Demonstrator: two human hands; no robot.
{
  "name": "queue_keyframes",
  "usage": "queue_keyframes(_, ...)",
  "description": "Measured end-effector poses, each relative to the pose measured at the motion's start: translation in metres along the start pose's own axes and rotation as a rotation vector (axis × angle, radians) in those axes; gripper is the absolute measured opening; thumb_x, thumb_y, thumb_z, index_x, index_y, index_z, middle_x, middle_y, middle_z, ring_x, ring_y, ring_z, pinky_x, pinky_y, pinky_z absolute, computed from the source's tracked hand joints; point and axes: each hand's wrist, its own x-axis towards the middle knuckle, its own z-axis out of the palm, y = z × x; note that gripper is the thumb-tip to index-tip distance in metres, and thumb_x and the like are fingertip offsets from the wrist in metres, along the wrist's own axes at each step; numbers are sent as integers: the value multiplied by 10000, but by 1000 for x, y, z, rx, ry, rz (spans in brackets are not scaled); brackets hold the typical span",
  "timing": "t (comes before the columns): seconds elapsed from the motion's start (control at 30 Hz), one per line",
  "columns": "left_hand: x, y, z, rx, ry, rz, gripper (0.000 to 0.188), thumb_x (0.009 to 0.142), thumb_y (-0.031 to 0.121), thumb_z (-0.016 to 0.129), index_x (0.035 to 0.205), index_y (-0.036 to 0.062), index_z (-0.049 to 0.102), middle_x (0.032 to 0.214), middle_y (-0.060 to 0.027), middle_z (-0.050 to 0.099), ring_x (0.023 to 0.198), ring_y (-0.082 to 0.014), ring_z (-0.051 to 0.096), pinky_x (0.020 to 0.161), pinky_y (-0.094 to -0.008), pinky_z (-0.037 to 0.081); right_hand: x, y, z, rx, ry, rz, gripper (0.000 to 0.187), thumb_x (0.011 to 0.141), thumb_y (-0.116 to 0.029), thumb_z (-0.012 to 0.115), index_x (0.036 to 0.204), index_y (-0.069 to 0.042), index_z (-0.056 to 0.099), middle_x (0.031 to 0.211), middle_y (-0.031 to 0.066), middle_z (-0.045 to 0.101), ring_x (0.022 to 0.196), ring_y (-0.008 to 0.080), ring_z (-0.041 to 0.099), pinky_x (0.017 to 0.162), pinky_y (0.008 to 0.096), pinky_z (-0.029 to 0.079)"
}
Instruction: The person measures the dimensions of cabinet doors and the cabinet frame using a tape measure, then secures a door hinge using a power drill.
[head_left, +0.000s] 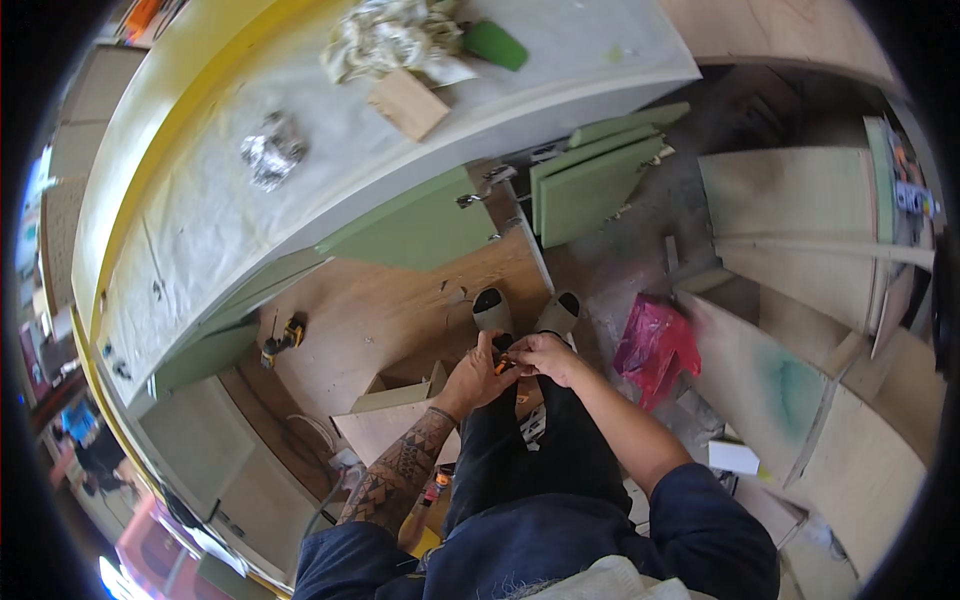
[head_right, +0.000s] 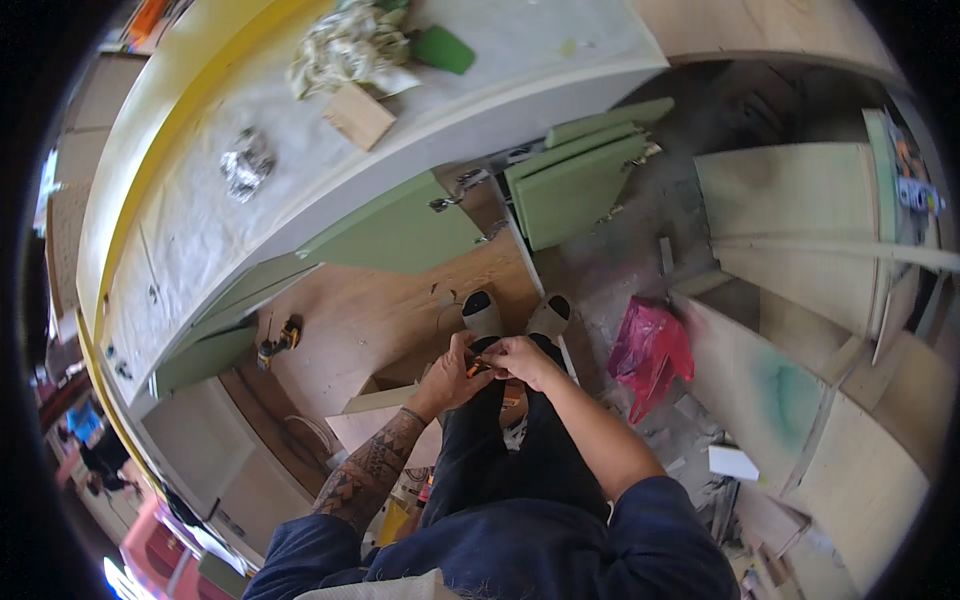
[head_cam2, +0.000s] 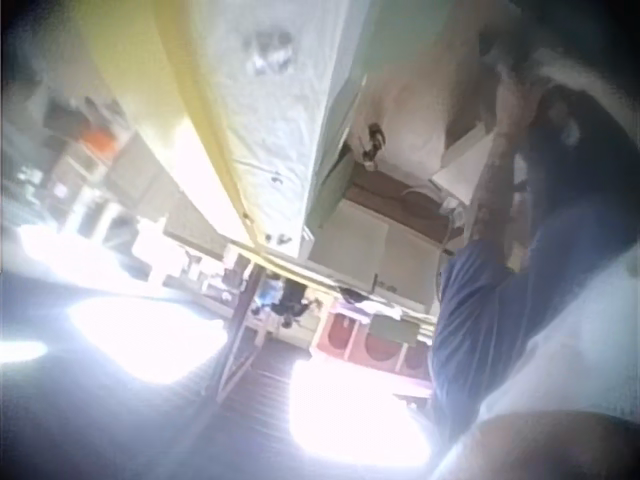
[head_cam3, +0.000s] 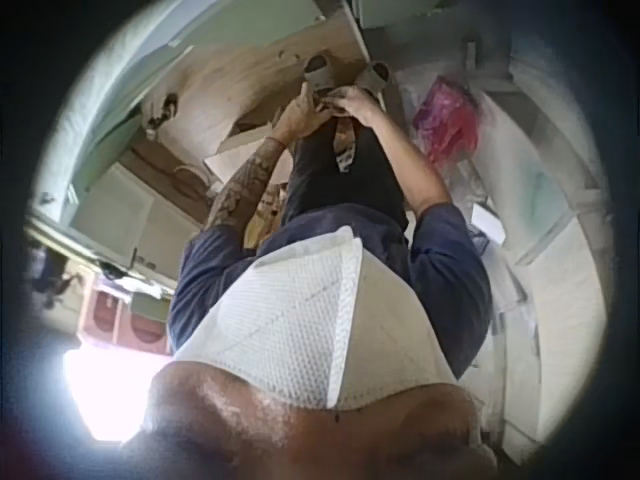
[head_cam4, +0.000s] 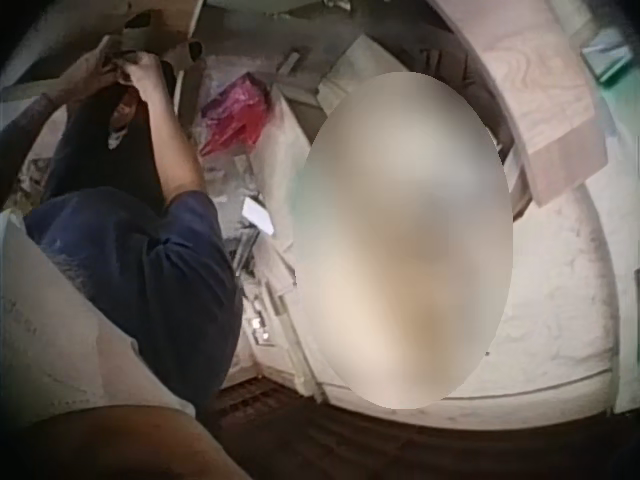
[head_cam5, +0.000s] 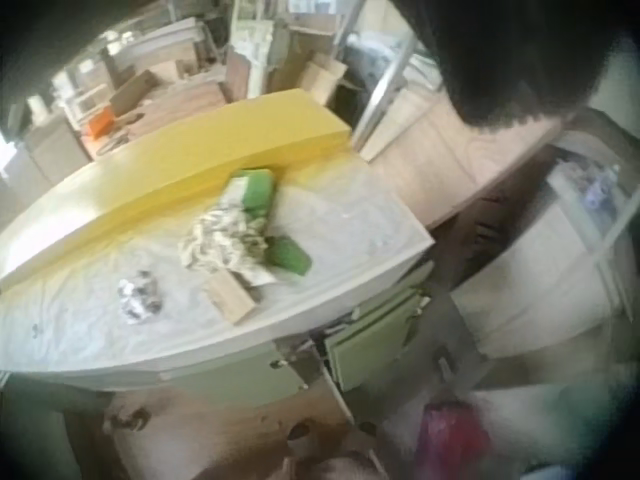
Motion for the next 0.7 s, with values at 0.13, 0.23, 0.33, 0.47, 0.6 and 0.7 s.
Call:
queue_keyframes(0.13, 21, 10, -7, 39, 21, 165, 624, 1004, 311, 740, 1494, 54, 452, 1188, -269, 713, 1032, -401, 755, 877, -462, 596, 5, -21, -22, 29, -79, -87, 208, 1010, -199, 776, 1120, -37, 707, 926, 14, 725, 757, 90, 662, 712, 257, 588)
queue_keyframes(0.23, 24, 5, -30, 40, 17, 35, 520, 1010, 283, 713, 1472, 101, 557, 1203, -256, 721, 1077, -420, 735, 909, -469, 590, 0, -62, -42, 211, 2, -223, 203, 1015, -231, 738, 1070, -41, 693, 880, 41, 703, 751, 139, 683, 722, 306, 605)
queue_keyframes(0.33, 30, -21, -46, 129, 139, -28, 385, 990, 270, 720, 1352, 142, 686, 1074, -220, 745, 1043, -420, 733, 904, -468, 596, -9, -102, -128, 523, 326, -429, 223, 1018, -269, 699, 1035, -48, 670, 895, 81, 690, 815, 197, 705, 770, 374, 624)
queue_keyframes(0.47, 37, -85, -96, 320, 288, 64, 248, 993, 247, 711, 1183, 91, 742, 936, -196, 724, 915, -392, 722, 827, -476, 586, -35, -137, -178, 542, 351, -486, 433, 1052, -422, 665, 1253, -40, 620, 1096, 91, 677, 1073, 239, 685, 968, 430, 579)
queue_keyframes(0.6, 107, -40, -82, 363, 434, 47, 191, 998, 223, 698, 1114, 84, 760, 924, -205, 720, 879, -407, 705, 778, -488, 565, -54, -52, -175, -60, 394, -310, 703, 1071, -599, 575, 1509, -51, 532, 1363, 139, 653, 1229, 295, 644, 1058, 385, 495)
queue_keyframes(0.7, 151, -21, -96, 414, 500, 44, 204, 1009, 243, 678, 1097, 80, 764, 933, -213, 719, 902, -417, 704, 804, -498, 564, -70, 54, -107, -694, 235, 21, 865, 1045, -610, 574, 1649, -27, 365, 1631, 275, 473, 1491, 430, 489, 1220, 481, 403)
